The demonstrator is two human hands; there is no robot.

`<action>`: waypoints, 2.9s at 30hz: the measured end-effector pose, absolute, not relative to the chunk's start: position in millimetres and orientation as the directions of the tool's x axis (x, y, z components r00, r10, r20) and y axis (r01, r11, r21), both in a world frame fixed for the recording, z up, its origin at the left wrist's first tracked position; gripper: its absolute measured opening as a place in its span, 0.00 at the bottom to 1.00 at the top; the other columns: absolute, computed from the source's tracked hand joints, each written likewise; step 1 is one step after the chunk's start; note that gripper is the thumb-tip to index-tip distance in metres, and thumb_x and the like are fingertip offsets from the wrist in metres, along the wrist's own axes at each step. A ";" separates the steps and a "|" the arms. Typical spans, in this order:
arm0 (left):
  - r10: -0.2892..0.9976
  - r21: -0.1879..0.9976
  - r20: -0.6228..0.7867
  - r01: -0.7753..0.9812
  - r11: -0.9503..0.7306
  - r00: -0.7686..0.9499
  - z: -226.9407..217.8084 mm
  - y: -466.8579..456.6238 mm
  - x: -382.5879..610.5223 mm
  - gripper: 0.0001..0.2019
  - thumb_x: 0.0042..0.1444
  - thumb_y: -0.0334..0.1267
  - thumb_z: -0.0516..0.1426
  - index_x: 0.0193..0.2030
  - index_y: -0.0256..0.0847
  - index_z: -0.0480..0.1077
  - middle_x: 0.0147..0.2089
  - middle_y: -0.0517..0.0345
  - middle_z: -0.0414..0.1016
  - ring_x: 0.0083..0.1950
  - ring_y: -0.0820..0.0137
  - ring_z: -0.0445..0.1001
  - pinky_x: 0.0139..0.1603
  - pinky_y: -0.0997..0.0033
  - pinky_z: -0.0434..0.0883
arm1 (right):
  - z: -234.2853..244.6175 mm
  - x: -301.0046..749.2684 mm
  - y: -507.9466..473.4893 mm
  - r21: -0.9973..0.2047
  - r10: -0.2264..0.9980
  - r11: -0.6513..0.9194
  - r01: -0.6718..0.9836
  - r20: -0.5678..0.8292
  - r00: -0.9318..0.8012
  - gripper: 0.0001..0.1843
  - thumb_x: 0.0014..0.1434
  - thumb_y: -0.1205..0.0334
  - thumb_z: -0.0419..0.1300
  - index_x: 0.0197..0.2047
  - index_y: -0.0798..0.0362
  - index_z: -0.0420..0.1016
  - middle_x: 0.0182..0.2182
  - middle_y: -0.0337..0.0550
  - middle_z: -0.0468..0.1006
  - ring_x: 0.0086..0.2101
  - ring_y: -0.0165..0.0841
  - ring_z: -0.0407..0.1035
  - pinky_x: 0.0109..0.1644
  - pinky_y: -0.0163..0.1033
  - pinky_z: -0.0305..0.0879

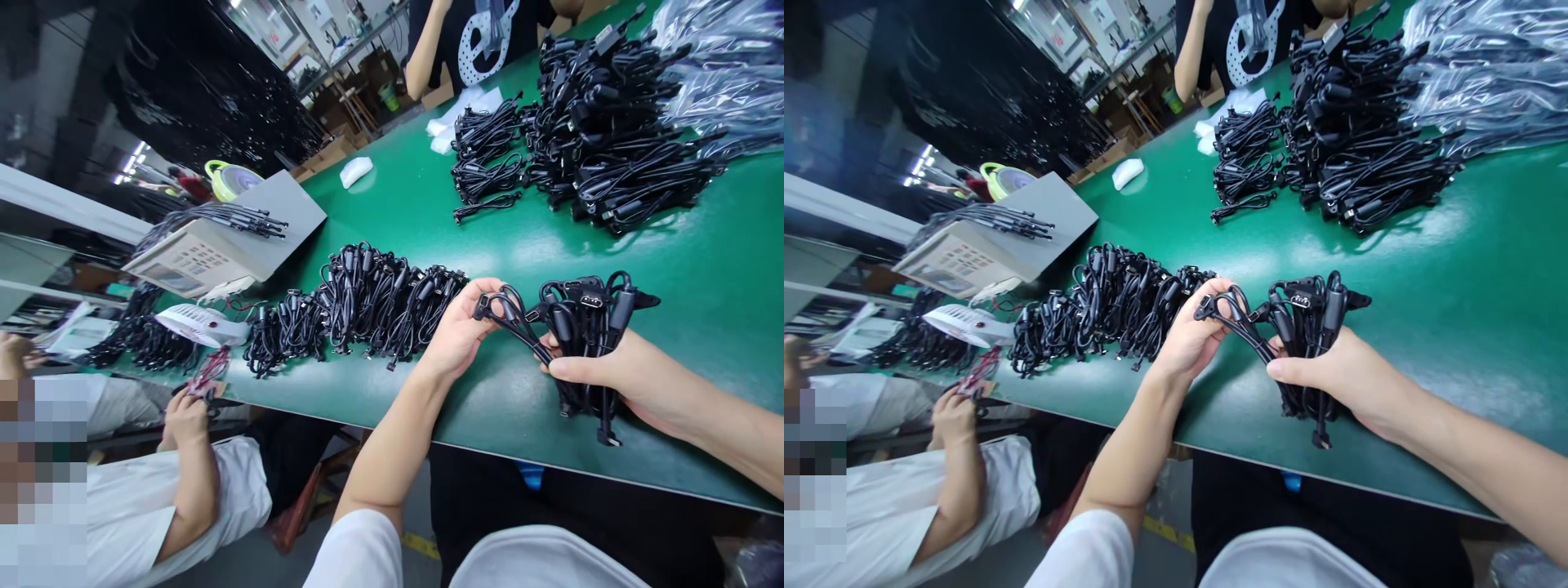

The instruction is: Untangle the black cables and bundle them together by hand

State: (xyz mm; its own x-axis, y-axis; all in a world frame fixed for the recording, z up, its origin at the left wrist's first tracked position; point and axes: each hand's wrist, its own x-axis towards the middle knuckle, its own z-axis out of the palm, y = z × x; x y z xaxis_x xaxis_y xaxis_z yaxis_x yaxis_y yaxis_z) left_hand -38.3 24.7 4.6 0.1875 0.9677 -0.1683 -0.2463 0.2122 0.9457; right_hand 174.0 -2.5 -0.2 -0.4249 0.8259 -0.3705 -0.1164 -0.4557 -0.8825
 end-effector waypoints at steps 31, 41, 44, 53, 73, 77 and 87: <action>0.978 0.985 0.145 0.072 -0.157 0.148 -10.7 19.9 -32.0 0.27 0.58 0.48 0.64 0.64 0.50 0.67 0.60 0.54 0.74 0.58 0.59 0.76 0.61 0.57 0.72 | -13.6 158.6 2.3 -0.860 0.897 -0.415 -0.296 -0.333 -0.291 0.17 0.41 0.60 0.78 0.35 0.50 0.82 0.34 0.37 0.82 0.37 0.36 0.73 0.46 0.42 0.69; 0.928 0.997 -0.044 -0.038 0.062 0.371 -17.5 13.7 -24.6 0.31 0.55 0.49 0.66 0.62 0.47 0.62 0.47 0.55 0.74 0.41 0.71 0.76 0.42 0.70 0.74 | -8.9 167.0 14.8 -0.773 0.902 -0.428 -0.468 -0.327 -0.284 0.12 0.45 0.64 0.75 0.34 0.51 0.81 0.32 0.36 0.80 0.33 0.30 0.73 0.42 0.38 0.71; 0.807 0.971 -0.203 0.010 0.238 0.555 -11.8 10.1 -25.8 0.23 0.54 0.40 0.67 0.55 0.41 0.67 0.40 0.58 0.73 0.37 0.76 0.73 0.42 0.74 0.72 | -2.5 172.2 17.4 -0.789 0.927 -0.375 -0.486 -0.304 -0.221 0.12 0.45 0.64 0.75 0.33 0.51 0.79 0.33 0.36 0.79 0.31 0.30 0.72 0.41 0.37 0.73; 0.765 0.959 -0.265 0.080 0.271 0.586 -7.5 8.8 -24.8 0.19 0.54 0.37 0.67 0.51 0.40 0.70 0.41 0.59 0.72 0.41 0.76 0.70 0.48 0.72 0.69 | 1.9 176.2 16.2 -0.811 0.941 -0.328 -0.485 -0.234 -0.245 0.11 0.47 0.63 0.74 0.34 0.50 0.79 0.32 0.35 0.78 0.32 0.29 0.72 0.40 0.36 0.73; 0.890 0.825 0.446 0.429 -0.368 -0.094 5.2 25.9 -55.0 0.11 0.63 0.39 0.58 0.51 0.42 0.72 0.44 0.56 0.75 0.45 0.72 0.74 0.50 0.71 0.70 | 11.4 182.5 9.4 -0.887 0.947 -0.288 -0.360 -0.209 -0.243 0.13 0.45 0.58 0.75 0.35 0.44 0.80 0.36 0.38 0.80 0.38 0.39 0.74 0.45 0.46 0.74; 0.565 0.637 0.732 0.676 -0.369 -0.381 22.4 29.1 -93.8 0.09 0.67 0.40 0.54 0.51 0.42 0.68 0.46 0.57 0.71 0.46 0.73 0.72 0.51 0.70 0.69 | 9.1 183.4 15.9 -0.830 0.923 -0.385 -0.403 -0.341 -0.180 0.14 0.45 0.57 0.76 0.36 0.41 0.81 0.37 0.37 0.81 0.36 0.39 0.75 0.43 0.47 0.76; 0.854 0.193 0.508 0.981 0.012 -0.110 15.8 12.5 -79.0 0.18 0.61 0.38 0.61 0.56 0.37 0.65 0.54 0.42 0.72 0.54 0.55 0.69 0.55 0.55 0.66 | -3.4 181.8 27.9 -0.770 0.872 -0.470 -0.431 -0.481 -0.091 0.10 0.46 0.60 0.75 0.34 0.42 0.83 0.36 0.39 0.81 0.33 0.36 0.73 0.37 0.43 0.77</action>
